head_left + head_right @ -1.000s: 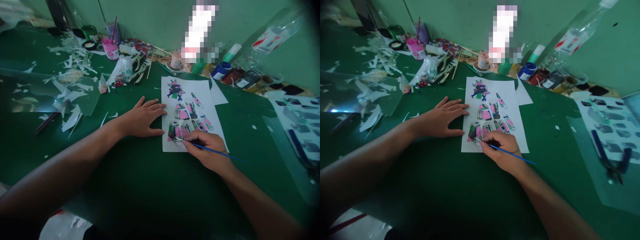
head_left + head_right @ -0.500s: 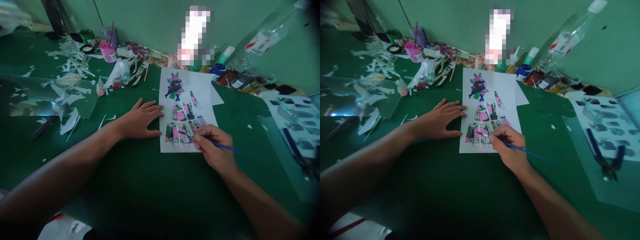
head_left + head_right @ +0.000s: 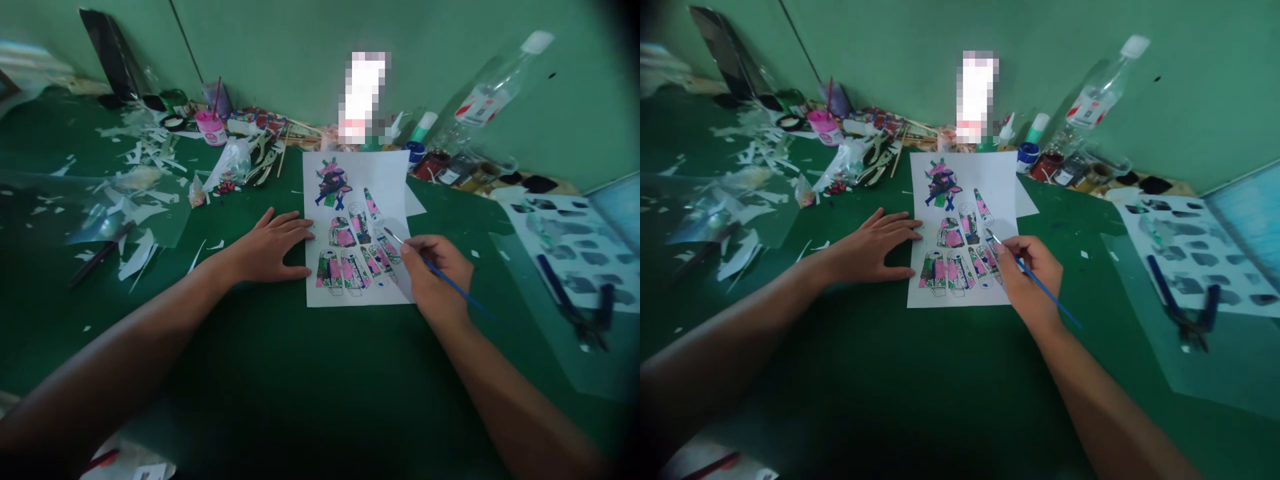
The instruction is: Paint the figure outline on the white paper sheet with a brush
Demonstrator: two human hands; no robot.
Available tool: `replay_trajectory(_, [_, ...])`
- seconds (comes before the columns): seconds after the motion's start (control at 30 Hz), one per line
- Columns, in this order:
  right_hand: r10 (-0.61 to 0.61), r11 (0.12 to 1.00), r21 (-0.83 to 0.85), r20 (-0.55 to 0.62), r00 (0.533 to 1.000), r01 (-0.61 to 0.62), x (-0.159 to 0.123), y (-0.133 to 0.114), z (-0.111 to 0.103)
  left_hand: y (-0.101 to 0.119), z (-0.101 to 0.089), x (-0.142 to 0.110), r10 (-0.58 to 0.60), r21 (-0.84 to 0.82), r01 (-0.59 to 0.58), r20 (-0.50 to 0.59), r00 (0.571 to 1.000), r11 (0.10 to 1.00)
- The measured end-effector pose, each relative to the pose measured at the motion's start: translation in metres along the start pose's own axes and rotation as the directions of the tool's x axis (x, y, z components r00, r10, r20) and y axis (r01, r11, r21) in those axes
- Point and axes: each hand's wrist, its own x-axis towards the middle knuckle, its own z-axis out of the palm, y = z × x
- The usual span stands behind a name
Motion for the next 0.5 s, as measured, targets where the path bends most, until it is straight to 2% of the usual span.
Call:
replay_trajectory(0.2, [0.103,0.973,0.203,0.035,0.994,-0.108,0.025,0.043,-0.003,-0.002,-0.001,0.000,0.030,-0.004,-0.030,-0.007,1.000,1.000])
replay_trajectory(0.33, [0.065,0.964,0.266,-0.120,0.991,-0.031,0.034,0.049,-0.008,-0.006,-0.003,-0.002,0.051,-0.020,-0.051,0.012,0.999,0.999])
replay_trajectory(0.4, [-0.005,0.975,0.219,-0.136,0.991,0.035,0.037,0.047,-0.018,-0.007,-0.006,-0.005,0.065,-0.035,-0.063,0.052,0.997,0.997])
replay_trajectory(0.43, [-0.059,0.982,0.172,-0.103,0.993,0.076,0.038,0.046,-0.024,-0.007,-0.008,-0.007,0.073,-0.045,-0.069,0.077,0.994,0.997])
replay_trajectory(0.5, [-0.173,0.985,0.034,0.076,0.982,0.171,0.040,0.046,-0.037,-0.008,-0.010,-0.013,0.086,-0.064,-0.078,0.125,0.988,0.995])
